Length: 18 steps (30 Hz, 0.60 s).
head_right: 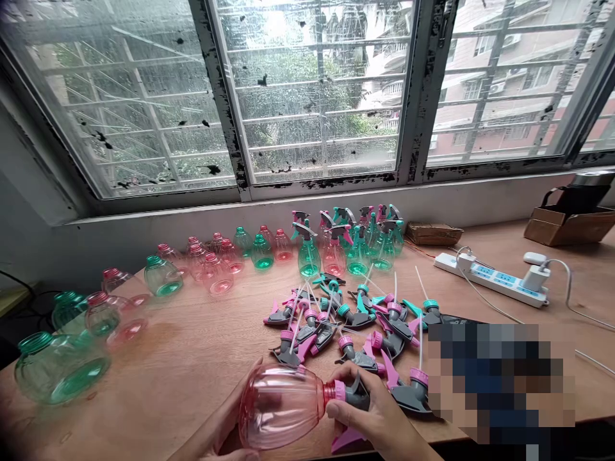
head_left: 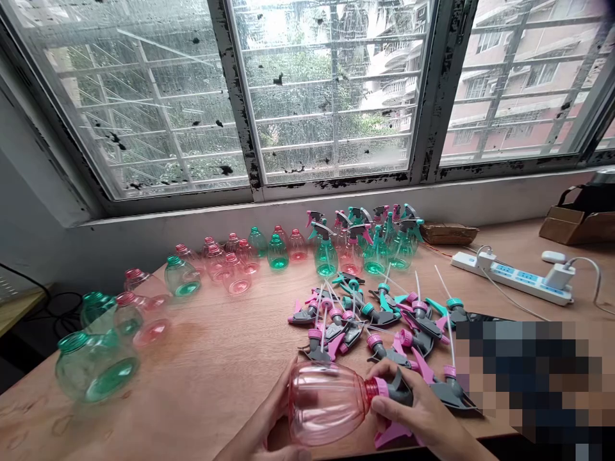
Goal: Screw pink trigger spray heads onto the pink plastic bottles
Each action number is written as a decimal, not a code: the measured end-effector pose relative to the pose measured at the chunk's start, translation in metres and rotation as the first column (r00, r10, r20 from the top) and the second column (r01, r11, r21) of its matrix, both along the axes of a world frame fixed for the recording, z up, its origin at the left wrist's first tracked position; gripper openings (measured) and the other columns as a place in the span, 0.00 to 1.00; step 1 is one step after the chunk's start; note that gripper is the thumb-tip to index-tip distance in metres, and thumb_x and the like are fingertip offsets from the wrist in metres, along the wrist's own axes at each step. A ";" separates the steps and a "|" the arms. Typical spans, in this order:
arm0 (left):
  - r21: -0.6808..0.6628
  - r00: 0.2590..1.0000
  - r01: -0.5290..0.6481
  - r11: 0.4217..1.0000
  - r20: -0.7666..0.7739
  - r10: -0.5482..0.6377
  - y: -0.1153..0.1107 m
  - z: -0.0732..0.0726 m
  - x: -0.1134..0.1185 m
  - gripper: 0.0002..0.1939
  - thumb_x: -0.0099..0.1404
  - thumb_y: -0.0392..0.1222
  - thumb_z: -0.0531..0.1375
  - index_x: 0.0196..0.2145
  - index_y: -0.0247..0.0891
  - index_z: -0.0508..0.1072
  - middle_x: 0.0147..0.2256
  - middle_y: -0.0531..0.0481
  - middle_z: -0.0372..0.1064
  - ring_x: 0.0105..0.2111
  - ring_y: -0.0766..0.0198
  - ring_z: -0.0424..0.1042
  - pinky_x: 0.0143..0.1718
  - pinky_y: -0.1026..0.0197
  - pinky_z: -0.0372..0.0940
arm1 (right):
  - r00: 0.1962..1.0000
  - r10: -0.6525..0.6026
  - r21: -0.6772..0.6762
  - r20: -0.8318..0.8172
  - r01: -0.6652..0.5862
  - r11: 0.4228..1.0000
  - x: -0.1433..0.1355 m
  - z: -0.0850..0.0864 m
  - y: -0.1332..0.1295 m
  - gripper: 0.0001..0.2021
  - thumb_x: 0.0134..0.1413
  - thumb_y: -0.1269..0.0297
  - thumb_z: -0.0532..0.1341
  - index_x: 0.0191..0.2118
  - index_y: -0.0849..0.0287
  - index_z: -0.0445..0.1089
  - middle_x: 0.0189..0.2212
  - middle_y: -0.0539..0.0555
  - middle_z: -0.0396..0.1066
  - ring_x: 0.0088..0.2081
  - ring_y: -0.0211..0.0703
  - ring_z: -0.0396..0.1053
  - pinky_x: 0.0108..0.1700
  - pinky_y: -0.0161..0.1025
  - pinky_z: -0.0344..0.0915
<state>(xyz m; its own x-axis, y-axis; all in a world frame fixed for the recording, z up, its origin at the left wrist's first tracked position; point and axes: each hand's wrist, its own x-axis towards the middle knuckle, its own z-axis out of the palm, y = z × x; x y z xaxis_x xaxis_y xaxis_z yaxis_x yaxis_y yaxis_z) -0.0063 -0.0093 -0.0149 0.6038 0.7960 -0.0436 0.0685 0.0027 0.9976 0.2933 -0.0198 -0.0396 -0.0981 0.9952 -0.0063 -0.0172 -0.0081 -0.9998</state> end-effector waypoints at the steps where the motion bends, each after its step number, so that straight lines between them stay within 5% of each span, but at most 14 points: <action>1: 0.011 1.000 -0.009 1.000 -0.010 0.009 -0.001 0.001 0.000 0.46 0.65 0.48 0.67 0.71 0.59 0.44 0.73 0.53 0.46 0.73 0.44 0.40 0.72 0.45 0.44 | 1.000 0.008 -0.006 -0.009 -0.008 1.000 0.000 0.000 0.000 0.26 0.42 0.40 0.73 0.39 0.57 0.75 0.30 0.52 0.75 0.30 0.52 0.77 0.34 0.44 0.76; 5: 0.026 0.999 -0.029 0.999 -0.033 0.030 -0.002 0.001 0.000 0.49 0.66 0.49 0.66 0.71 0.61 0.37 0.74 0.54 0.44 0.73 0.45 0.43 0.71 0.47 0.46 | 1.000 0.017 0.007 -0.018 -0.017 1.000 0.000 -0.001 0.000 0.25 0.44 0.41 0.73 0.38 0.57 0.75 0.30 0.51 0.74 0.29 0.49 0.76 0.34 0.42 0.75; 10: -0.005 1.000 0.005 1.000 -0.001 -0.005 -0.001 0.000 -0.001 0.48 0.63 0.49 0.69 0.70 0.58 0.45 0.74 0.55 0.43 0.73 0.45 0.40 0.72 0.45 0.41 | 0.999 0.042 0.016 -0.027 -0.042 0.999 0.000 -0.003 0.001 0.24 0.46 0.42 0.72 0.39 0.57 0.75 0.30 0.51 0.74 0.28 0.48 0.75 0.35 0.43 0.74; 18: 0.020 1.000 -0.021 1.000 -0.007 0.021 -0.001 0.001 0.002 0.46 0.67 0.50 0.66 0.70 0.65 0.40 0.74 0.55 0.44 0.72 0.47 0.47 0.71 0.50 0.49 | 1.000 0.004 0.083 0.010 -0.005 0.997 0.002 -0.009 0.002 0.20 0.47 0.46 0.73 0.39 0.57 0.77 0.36 0.54 0.76 0.42 0.56 0.74 0.42 0.44 0.73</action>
<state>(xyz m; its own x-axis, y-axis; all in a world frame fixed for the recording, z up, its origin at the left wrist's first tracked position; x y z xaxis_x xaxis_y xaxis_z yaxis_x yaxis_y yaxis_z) -0.0038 -0.0100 -0.0135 0.5870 0.8090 -0.0323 0.0760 -0.0154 0.9970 0.2951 -0.0174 -0.0486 -0.1026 0.9919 0.0754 -0.0074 0.0751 -0.9971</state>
